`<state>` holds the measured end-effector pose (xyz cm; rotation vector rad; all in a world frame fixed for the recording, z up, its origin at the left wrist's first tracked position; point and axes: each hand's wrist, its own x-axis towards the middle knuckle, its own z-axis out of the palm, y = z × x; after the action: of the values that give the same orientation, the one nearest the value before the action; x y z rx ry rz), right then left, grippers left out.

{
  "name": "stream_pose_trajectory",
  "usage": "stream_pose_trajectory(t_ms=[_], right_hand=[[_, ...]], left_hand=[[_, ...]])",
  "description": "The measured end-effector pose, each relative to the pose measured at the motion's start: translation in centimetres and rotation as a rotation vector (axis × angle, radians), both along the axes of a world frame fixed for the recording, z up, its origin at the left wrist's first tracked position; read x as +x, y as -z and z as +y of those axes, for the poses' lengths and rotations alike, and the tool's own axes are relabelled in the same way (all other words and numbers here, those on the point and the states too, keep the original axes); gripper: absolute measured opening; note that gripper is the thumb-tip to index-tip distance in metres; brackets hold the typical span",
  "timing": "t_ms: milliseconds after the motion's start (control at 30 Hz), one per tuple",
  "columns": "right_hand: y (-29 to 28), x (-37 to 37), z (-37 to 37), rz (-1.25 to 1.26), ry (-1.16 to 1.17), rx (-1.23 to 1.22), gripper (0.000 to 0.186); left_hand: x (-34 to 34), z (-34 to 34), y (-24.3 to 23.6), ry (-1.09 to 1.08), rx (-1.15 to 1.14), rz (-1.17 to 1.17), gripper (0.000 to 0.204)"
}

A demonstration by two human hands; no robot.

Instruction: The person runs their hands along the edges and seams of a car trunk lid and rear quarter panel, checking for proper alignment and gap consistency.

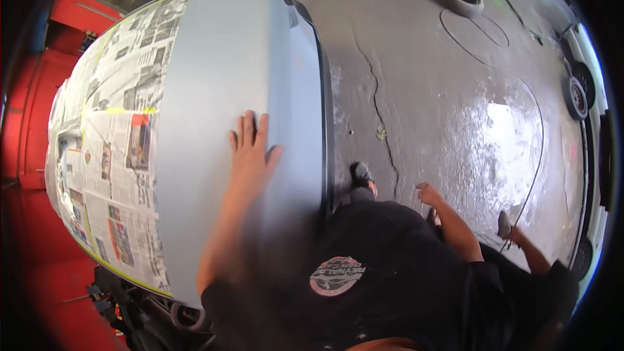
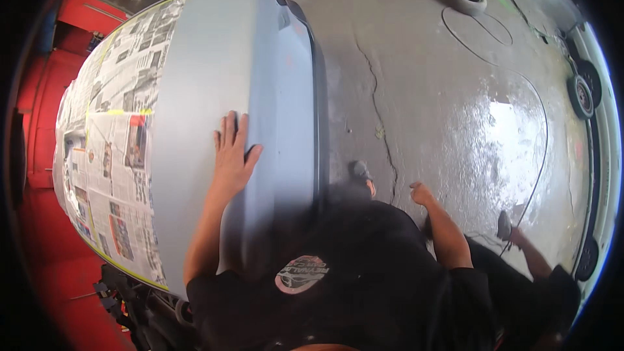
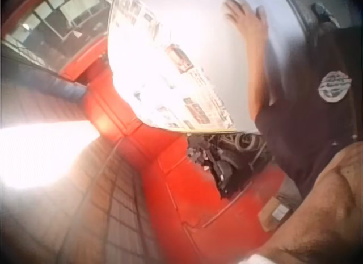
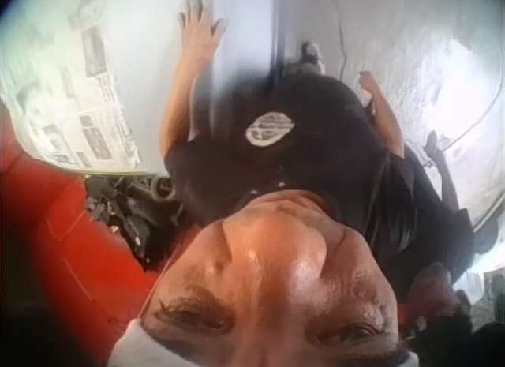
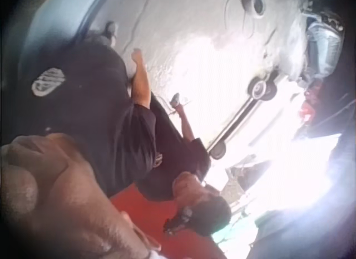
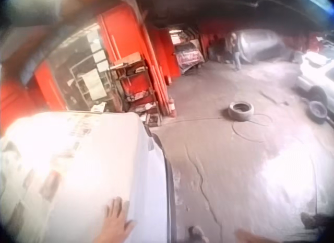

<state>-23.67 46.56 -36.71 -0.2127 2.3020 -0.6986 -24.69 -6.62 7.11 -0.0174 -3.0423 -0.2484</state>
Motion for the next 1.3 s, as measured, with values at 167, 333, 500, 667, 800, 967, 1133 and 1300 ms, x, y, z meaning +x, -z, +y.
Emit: stream_pose_trajectory(t_ms=[167, 333, 500, 667, 800, 967, 1133, 1300], right_hand=[[1.9, -10.0, 0.3, 0.429, 0.129, -0.159, 0.039], [0.4, -15.4, -4.2, 0.363, 0.178, -0.097, 0.036], [2.4, -25.3, -7.5, 0.232, 0.038, -0.036, 0.038], [2.6, -40.7, -14.9, 0.083, -0.134, 0.006, 0.040], [2.0, -52.8, -21.4, 0.151, -0.333, -0.087, 0.036], [-3.0, -65.4, -31.8, 0.278, -0.383, -0.516, 0.032], [-19.7, -71.5, -42.2, 0.270, -0.340, -0.789, 0.043], [-32.6, -71.1, -47.6, 0.469, -0.421, -1.147, 0.056]], left_hand=[[-11.5, -0.1, 0.0, 0.101, -0.024, 0.053, 0.075], [-15.3, 1.4, -0.3, 0.054, -0.121, -0.010, 0.080], [-16.4, 2.3, -2.0, -0.031, -0.099, -0.126, 0.084], [-19.4, 3.0, -0.7, -0.224, -0.070, -0.181, 0.086], [-25.0, 4.2, -0.7, -0.540, -0.056, -0.121, 0.085], [-30.5, 4.4, 0.1, -0.833, -0.167, -0.082, 0.081], [-32.6, 5.0, 0.7, -0.978, -0.302, -0.115, 0.077], [-33.7, 5.1, 1.0, -0.973, -0.355, -0.085, 0.076]])
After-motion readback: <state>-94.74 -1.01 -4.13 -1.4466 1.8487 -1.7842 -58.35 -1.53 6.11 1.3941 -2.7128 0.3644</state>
